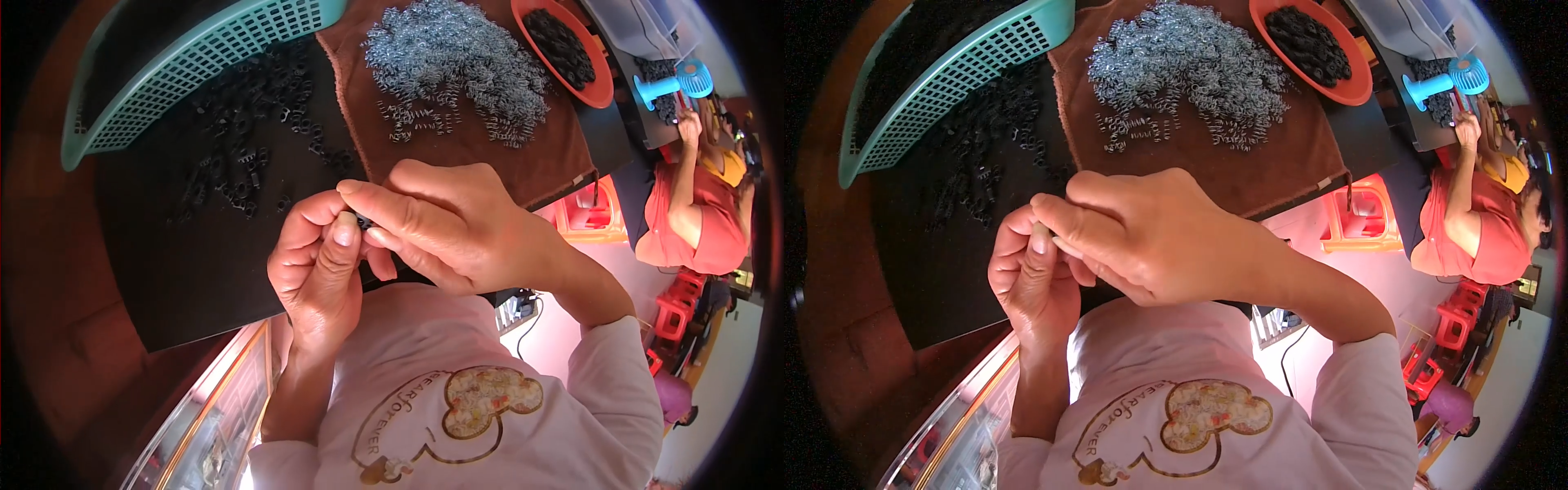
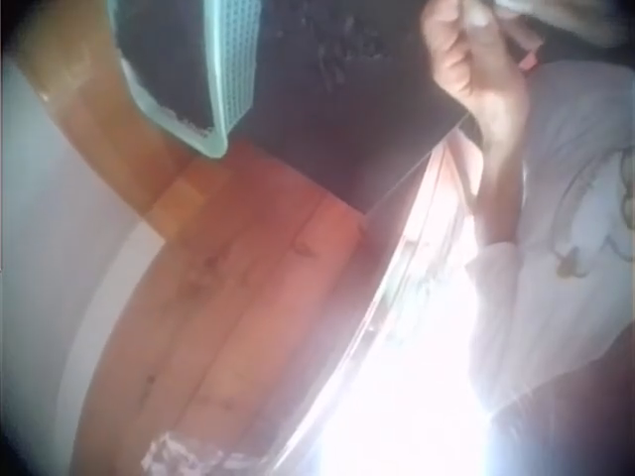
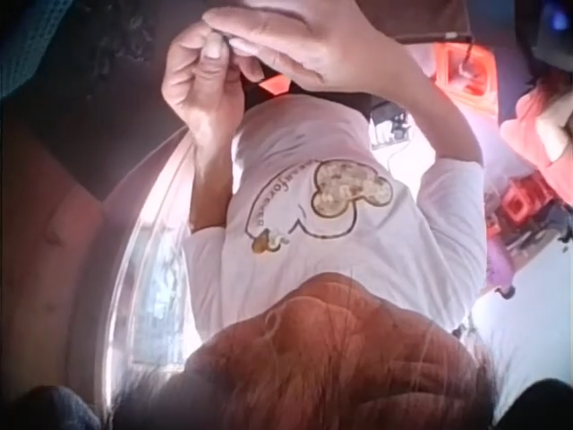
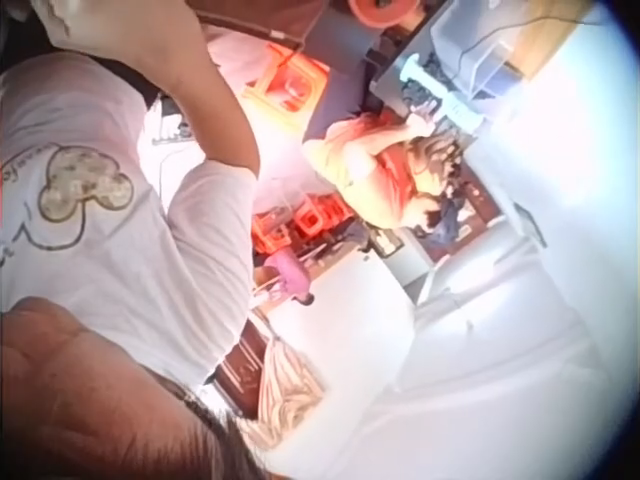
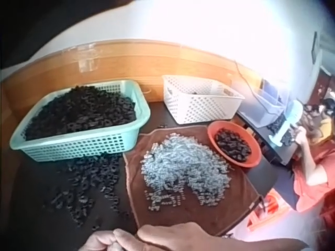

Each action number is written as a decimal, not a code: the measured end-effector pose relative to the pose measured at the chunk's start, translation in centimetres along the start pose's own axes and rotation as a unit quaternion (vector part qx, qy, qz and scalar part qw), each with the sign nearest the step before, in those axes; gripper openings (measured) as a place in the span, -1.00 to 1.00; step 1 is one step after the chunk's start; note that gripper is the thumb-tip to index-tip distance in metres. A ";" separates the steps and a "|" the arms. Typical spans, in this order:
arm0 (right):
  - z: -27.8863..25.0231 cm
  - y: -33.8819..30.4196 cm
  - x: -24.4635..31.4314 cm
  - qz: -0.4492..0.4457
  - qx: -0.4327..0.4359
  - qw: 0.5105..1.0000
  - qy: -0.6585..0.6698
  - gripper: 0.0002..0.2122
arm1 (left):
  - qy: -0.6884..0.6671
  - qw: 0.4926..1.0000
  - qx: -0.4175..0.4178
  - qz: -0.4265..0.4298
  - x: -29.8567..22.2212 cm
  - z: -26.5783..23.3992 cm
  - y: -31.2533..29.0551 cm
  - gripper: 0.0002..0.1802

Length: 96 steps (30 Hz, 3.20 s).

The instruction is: Manually assembling small black plastic clips by inserting a smaller white component into them.

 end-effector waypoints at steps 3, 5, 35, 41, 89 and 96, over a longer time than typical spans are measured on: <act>-0.1 -0.4 -0.3 0.010 -0.011 1.000 0.024 -0.53 | 0.013 1.000 -0.001 -0.001 0.2 0.2 0.2 -0.74; 0.2 -0.7 -0.6 0.015 -0.008 1.000 0.021 -0.55 | -0.003 1.000 -0.004 -0.018 0.5 0.1 0.3 -0.74; -0.8 3.2 -3.3 0.037 0.000 0.998 0.050 -0.79 | 0.002 0.999 -0.008 -0.032 -0.3 0.1 -0.2 -0.78; 5.4 7.6 -3.6 -0.020 0.098 0.995 0.025 -0.83 | 0.006 0.999 -0.009 -0.035 -0.5 -0.5 -0.6 -0.76; 5.2 8.7 -4.4 0.035 0.130 0.989 0.057 -0.86 | -0.023 0.999 -0.017 -0.019 -0.8 -0.5 -0.3 -0.76; 1.7 4.4 -6.2 0.158 0.113 0.943 0.269 -0.88 | -0.022 1.000 -0.014 -0.012 -0.7 -0.2 0.1 -0.74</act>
Point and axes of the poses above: each hand's wrist, its own y-axis towards the middle knuckle, its own z-axis out of the palm, x = y × z, the point moved 10 cm from there along y, towards the middle knuckle, and after that the axes turned 11 degrees about -y, right-handed, at the moved point
